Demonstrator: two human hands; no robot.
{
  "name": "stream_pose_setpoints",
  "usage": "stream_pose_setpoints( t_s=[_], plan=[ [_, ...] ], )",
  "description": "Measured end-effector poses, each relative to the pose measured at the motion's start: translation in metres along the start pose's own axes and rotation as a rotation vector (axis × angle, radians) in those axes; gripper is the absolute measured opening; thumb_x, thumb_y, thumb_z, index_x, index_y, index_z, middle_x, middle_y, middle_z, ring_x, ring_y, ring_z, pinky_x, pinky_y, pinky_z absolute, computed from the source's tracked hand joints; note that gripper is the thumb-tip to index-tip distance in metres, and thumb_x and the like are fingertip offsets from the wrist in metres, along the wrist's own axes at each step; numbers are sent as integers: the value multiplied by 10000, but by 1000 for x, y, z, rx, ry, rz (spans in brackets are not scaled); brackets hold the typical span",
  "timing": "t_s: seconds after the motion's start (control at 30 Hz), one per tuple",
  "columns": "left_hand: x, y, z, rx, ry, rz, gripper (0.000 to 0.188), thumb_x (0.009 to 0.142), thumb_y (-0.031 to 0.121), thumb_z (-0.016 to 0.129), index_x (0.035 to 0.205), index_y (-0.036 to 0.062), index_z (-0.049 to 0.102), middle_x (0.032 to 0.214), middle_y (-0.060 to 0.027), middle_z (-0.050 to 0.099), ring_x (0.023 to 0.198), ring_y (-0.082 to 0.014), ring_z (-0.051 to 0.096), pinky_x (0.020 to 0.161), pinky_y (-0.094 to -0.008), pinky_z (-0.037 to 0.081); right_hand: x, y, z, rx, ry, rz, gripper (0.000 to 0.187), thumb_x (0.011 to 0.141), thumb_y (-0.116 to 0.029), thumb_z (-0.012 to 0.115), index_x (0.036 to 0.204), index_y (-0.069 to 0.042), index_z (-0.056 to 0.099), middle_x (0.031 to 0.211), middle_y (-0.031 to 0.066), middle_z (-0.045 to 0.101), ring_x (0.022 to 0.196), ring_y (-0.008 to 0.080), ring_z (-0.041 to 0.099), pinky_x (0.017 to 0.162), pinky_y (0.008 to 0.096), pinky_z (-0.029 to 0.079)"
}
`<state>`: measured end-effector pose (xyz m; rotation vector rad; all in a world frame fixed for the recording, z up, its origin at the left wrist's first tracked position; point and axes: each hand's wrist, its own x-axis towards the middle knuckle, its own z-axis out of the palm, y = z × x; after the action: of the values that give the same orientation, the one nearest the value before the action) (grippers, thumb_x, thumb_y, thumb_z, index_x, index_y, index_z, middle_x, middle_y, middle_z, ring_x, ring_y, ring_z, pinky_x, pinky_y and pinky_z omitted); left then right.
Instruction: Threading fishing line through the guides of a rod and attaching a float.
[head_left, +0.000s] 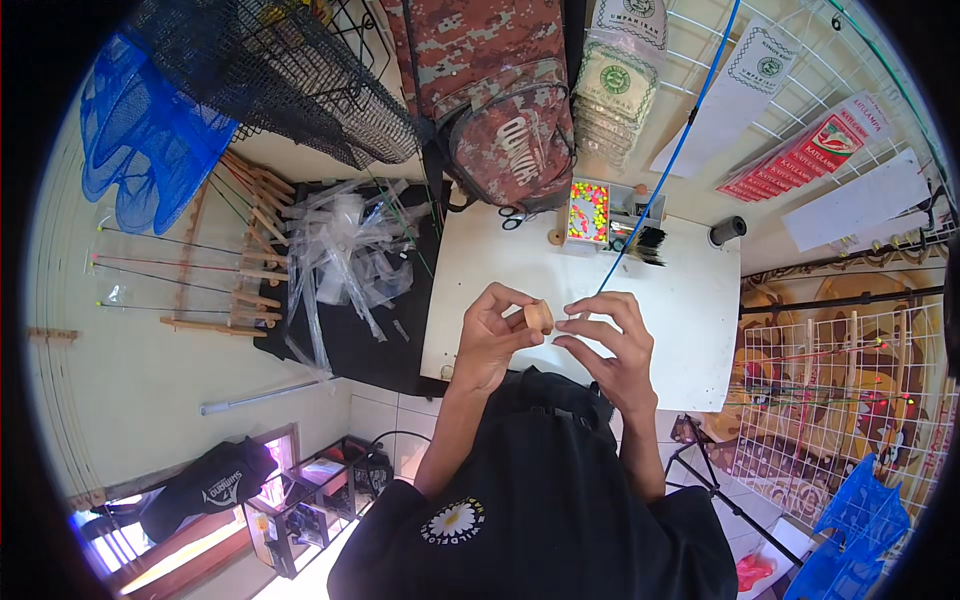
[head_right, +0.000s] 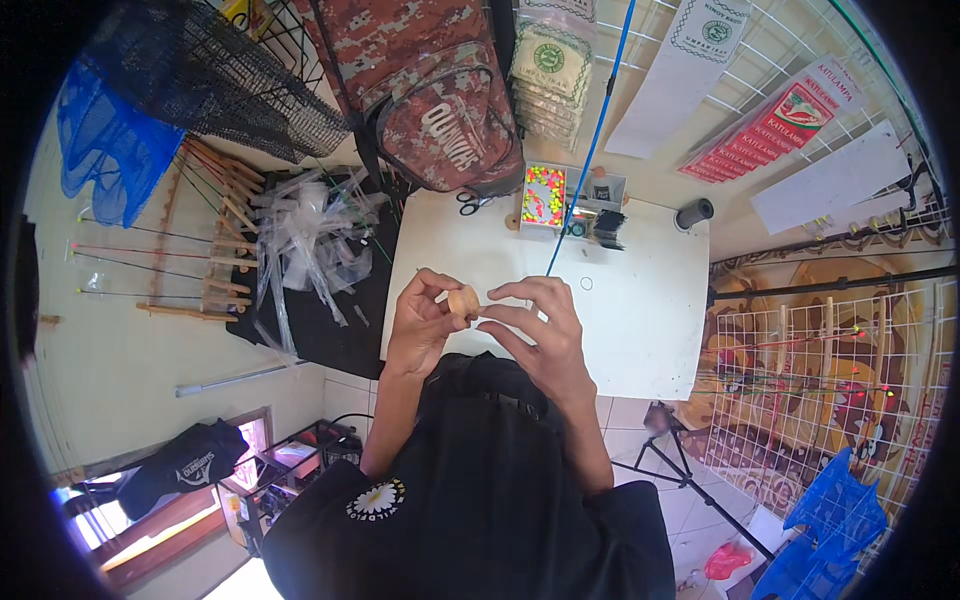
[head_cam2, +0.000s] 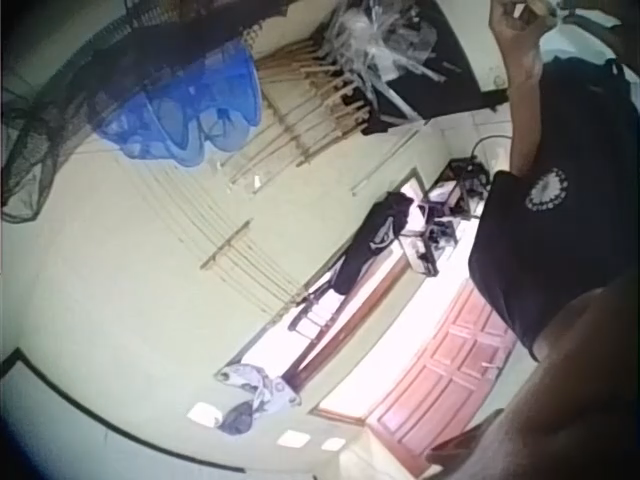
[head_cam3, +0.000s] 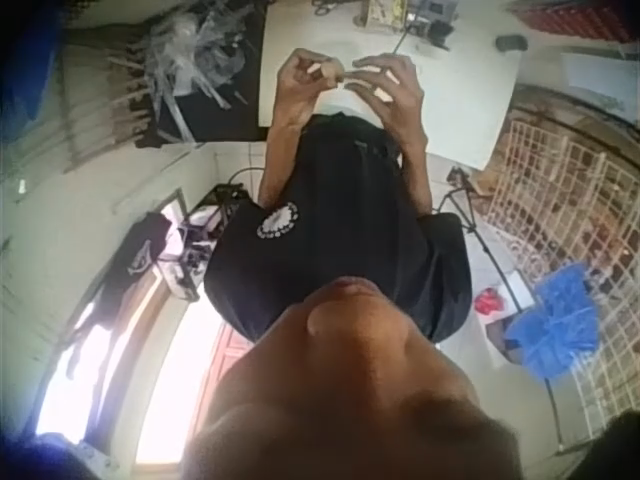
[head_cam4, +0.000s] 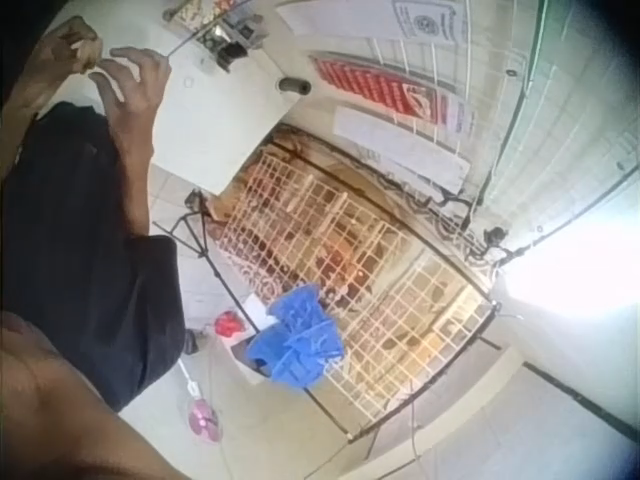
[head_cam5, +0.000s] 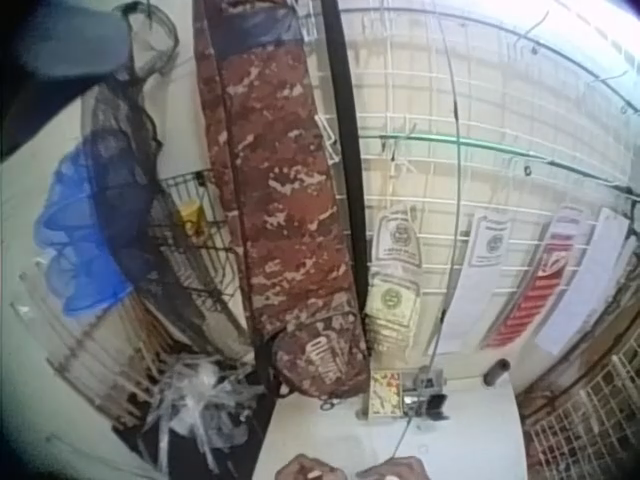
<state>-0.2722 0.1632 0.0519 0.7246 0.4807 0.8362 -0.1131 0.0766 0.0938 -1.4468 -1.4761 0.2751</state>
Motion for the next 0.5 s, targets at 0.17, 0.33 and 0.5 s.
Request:
stream_pose_setpoints(
  t_s=[0.17, 0.33, 0.5],
  plan=[
    [0, 1, 1, 19, -11, -81, 424, 692, -115, 787, 1010, 5, 534, 1035, -124, 602, 937, -242, 667, 826, -320, 571, -3, 6, 3, -77, 37, -88, 209, 661, -82, 805, 857, -119, 741, 996, 4, 652, 899, 225, 561, 789, 363, 441],
    [-1, 0, 1, 56, 14, -121, 465, 653, -112, 799, 1010, 31, 539, 1047, -94, 591, 928, -209, 653, 811, -312, 559, -3, 7, 4, -130, 45, -146, 221, 635, -90, 823, 839, -123, 747, 913, 2, 664, 863, 205, 586, 747, 348, 443],
    [0, 0, -2, 66, -14, -106, 432, 684, -107, 801, 1007, 9, 540, 1046, -122, 605, 960, -221, 656, 829, -307, 571, -3, 6, 4, -115, 29, -155, 203, 656, -60, 809, 837, -108, 732, 872, 3, 662, 839, 202, 596, 740, 349, 438]
  ],
)
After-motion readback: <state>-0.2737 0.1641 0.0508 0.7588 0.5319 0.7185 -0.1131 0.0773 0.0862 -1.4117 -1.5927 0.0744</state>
